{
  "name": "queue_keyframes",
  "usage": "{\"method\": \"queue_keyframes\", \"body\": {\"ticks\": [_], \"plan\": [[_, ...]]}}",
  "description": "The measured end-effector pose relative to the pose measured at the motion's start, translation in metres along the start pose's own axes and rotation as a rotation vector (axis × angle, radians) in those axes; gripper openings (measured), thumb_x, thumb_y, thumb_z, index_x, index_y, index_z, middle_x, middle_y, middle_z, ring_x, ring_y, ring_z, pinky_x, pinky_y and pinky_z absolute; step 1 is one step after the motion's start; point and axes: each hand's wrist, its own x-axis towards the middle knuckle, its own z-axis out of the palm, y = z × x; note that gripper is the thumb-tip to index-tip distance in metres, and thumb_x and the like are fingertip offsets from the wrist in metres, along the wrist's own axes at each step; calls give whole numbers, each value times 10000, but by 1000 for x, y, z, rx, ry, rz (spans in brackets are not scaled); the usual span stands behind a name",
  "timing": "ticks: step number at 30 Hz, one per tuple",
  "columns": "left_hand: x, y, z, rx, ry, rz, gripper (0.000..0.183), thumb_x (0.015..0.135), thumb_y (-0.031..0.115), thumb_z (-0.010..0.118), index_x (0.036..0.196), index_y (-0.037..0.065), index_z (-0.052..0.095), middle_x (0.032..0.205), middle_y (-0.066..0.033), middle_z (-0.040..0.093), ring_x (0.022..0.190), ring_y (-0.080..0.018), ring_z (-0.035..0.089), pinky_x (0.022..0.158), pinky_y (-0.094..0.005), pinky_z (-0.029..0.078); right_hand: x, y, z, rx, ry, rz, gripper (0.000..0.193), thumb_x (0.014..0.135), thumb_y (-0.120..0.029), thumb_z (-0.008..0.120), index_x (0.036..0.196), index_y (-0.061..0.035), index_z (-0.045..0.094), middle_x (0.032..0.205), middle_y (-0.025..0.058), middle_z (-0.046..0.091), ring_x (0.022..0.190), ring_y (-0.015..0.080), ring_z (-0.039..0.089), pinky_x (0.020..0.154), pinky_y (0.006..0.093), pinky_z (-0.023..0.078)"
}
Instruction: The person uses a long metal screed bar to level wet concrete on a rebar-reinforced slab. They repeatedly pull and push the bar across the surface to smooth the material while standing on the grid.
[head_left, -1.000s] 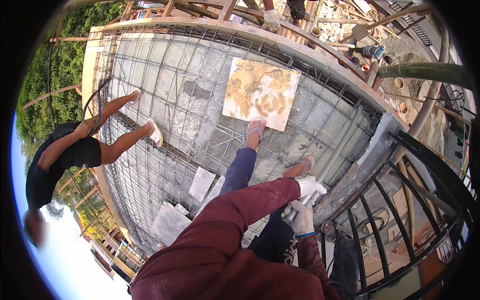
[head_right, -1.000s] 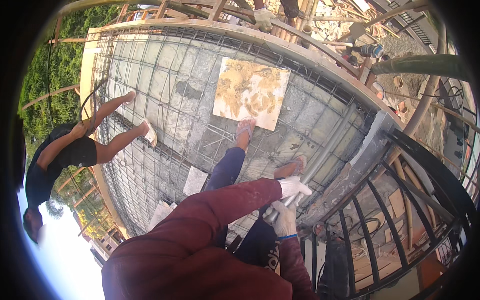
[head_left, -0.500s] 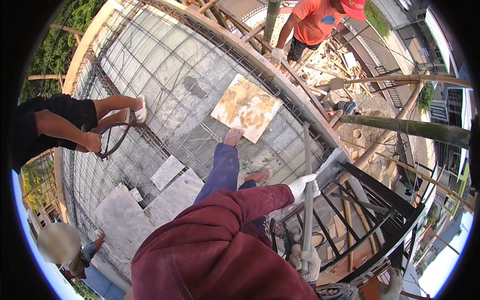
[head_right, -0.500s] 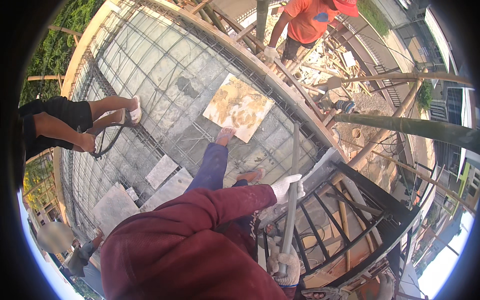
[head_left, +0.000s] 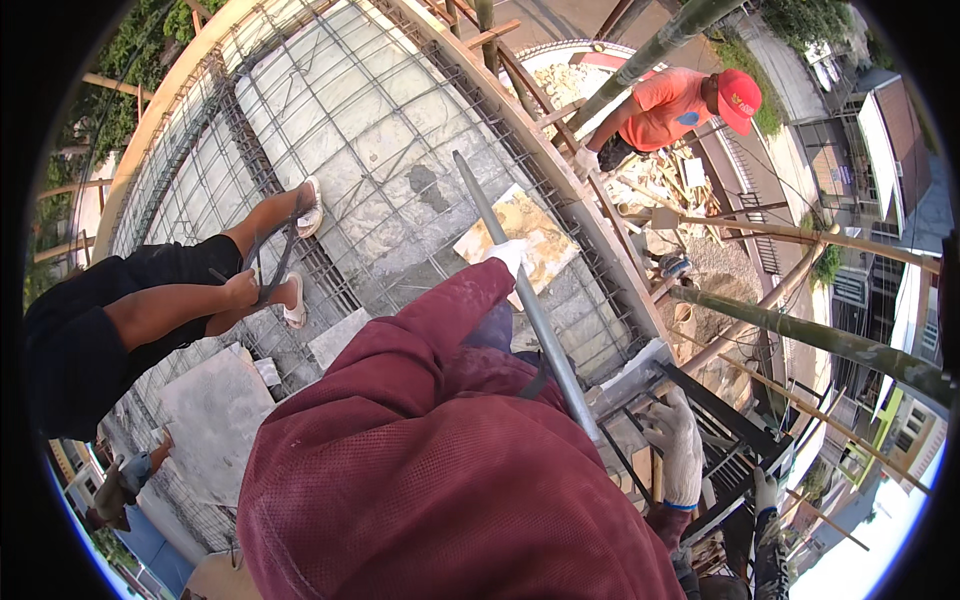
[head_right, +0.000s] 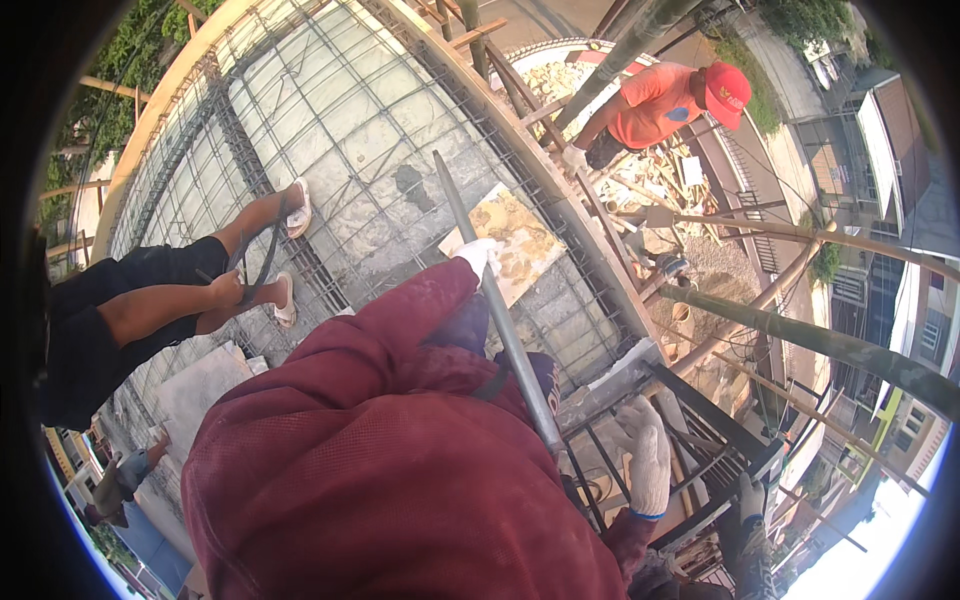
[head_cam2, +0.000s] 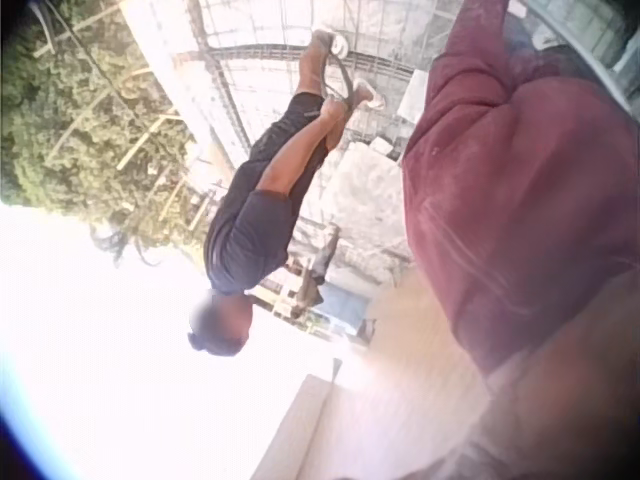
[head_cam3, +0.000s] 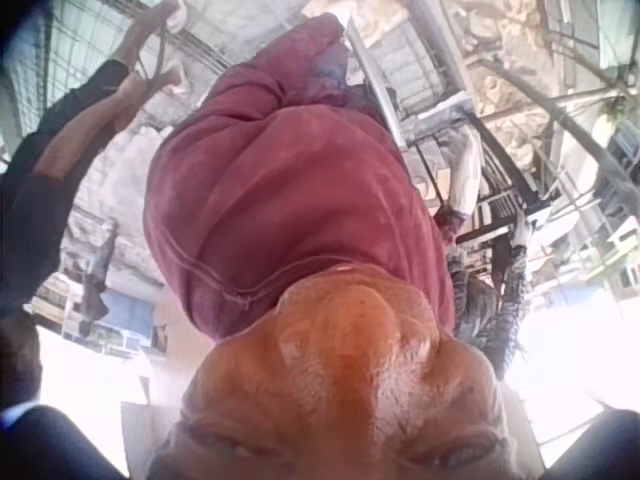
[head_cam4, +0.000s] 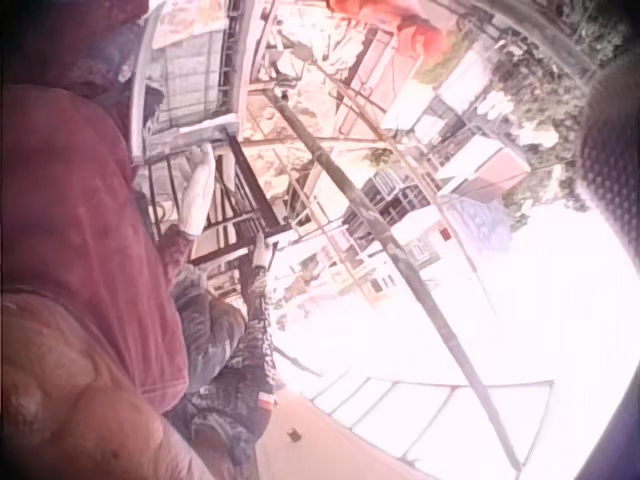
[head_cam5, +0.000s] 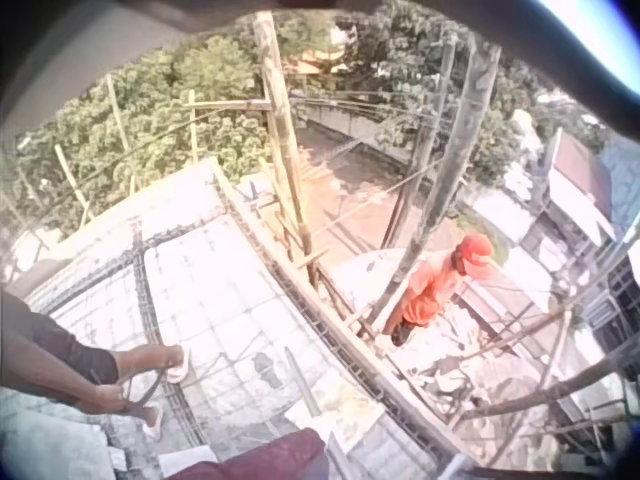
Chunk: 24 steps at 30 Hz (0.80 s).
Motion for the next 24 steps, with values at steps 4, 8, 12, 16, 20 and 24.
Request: {"method": "queue_keyframes", "body": {"ticks": [4, 8, 12, 16, 20, 24], "plan": [[-48, 51, 21, 142, 323, 126, 156, 906, 162, 681, 907, 7, 655, 691, -112, 631, 550, -235, 616, 505, -391, 549, 25, -85, 83, -858, -321, -343, 730, 874, -283, 752, 1496, -57, 444, 1185, 180, 674, 1007, 363, 713, 836, 471, 596], [-40, 79, 38, 96, 367, 127, 193, 907, 149, 680, 939, -39, 650, 698, -138, 647, 554, -261, 641, 504, -396, 553, 61, -82, 131, -1169, -266, -173, 778, 853, -137, 663, 1557, -166, 331, 1040, 222, 662, 818, 413, 726, 714, 511, 595], [-10, 83, 35, 505, 440, 226, 229, 886, 221, 698, 830, 8, 640, 635, -109, 606, 487, -245, 590, 491, -399, 518, 95, -58, 109, -810, -353, -246, 774, 860, -146, 704, 1564, -114, 381, 927, 207, 682, 783, 349, 733, 662, 456, 590], [35, 86, 35, 47, 84, 55, 233, 864, 263, 712, 769, 71, 623, 640, -49, 582, 528, -211, 573, 539, -383, 514, 133, -94, 101, -232, -597, 127, 750, 880, -104, 687, 1571, -85, 394, 852, 105, 655, 655, 206, 656, 597, 340, 546], [37, 102, 65, -54, -53, -89, 135, 1002, 176, 595, 939, 57, 609, 710, -40, 565, 517, -178, 498, 635, -409, 553, 166, -121, 95, 374, -652, 623, 713, 895, -68, 643, 1566, -67, 401, 853, 35, 628, 579, 84, 546, 529, 233, 462], [29, 105, 103, 199, 119, -138, 130, 962, 174, 673, 931, 69, 604, 684, -37, 523, 563, -208, 558, 664, -409, 593, 164, -130, 119, 570, -502, 732, 687, 892, -80, 651, 1537, -38, 419, 846, -18, 565, 587, 44, 483, 503, 196, 391]]}}
